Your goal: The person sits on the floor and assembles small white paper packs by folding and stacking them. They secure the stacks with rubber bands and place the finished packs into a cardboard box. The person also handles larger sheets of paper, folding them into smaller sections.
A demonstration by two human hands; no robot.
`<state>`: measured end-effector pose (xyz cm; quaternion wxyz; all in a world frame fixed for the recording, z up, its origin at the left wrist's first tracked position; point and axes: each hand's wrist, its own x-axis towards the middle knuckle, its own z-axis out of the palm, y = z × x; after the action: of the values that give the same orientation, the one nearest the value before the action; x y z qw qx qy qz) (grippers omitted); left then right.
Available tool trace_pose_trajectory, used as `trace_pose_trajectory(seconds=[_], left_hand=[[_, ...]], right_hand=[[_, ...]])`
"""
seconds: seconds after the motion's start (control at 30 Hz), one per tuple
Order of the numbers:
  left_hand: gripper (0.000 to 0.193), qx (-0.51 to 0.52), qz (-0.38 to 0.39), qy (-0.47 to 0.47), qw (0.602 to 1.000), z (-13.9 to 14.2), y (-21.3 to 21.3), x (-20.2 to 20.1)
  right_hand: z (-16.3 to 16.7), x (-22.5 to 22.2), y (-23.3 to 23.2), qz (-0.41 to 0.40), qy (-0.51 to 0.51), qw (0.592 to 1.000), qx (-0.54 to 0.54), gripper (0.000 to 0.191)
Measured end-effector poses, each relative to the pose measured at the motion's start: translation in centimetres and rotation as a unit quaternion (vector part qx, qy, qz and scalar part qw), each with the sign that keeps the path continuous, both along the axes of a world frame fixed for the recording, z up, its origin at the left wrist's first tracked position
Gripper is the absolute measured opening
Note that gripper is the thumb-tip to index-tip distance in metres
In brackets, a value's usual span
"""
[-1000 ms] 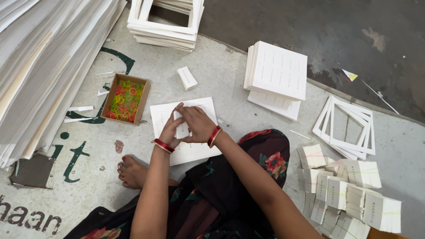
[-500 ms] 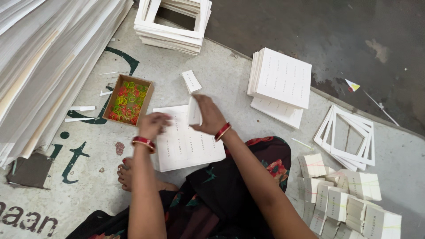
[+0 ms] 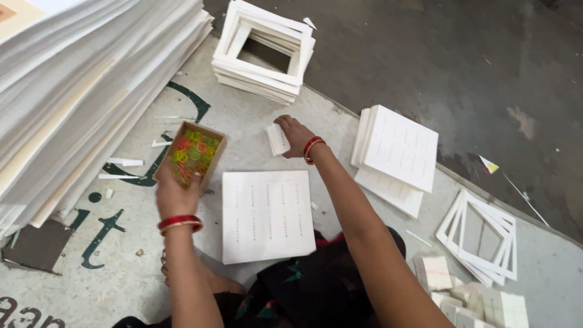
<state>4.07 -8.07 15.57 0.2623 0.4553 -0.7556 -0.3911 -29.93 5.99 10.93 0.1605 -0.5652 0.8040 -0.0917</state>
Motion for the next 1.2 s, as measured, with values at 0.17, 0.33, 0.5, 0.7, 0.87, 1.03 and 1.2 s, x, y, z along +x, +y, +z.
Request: trace_pose_trajectory(seconds=[0.17,0.33,0.5,0.7,0.87,1.03,1.2], left_hand=[[0.067,0.013,-0.053,0.020,0.998,-0.9,1.5,-2.5],[0.071,-0.039,-0.114,0.006,0.993,0.5,2.5,-3.4],[0.063,-0.076,-0.193,-0.052,0.977,4.5,3.7,-4.0],[0.067,-0.127,-0.387,-0.326,0.853,12.3,6.2,-10.8],[0.046,-0.317,-0.402,-0.394,0.763,21.0,7.6,-16.9],[0.041,-0.373,-0.461,-0.496,0.635,27.4,12.4,-16.9],[0.035,-0.385,-0.534,-0.496,0.565,27.8,18.4,-14.0]], right_hand=[[-0.5,-0.1,-2.1,0.038,0.034,0.994,0.101,0.112],[-0.5,0.6,0.1,-0.017,0.053,0.997,0.054,0.124],[-4.5,5.4,10.9,-0.093,0.019,0.963,-0.252,0.097],[-9.6,12.8,21.6,-0.202,-0.103,0.956,-0.184,0.088],[-7.6,14.5,19.8,-0.064,-0.046,0.988,-0.130,0.095],[-4.6,18.0,19.1,-0.024,-0.017,1.000,-0.003,0.096],[-3.6,19.3,18.7,-0.035,0.008,0.998,0.050,0.090]])
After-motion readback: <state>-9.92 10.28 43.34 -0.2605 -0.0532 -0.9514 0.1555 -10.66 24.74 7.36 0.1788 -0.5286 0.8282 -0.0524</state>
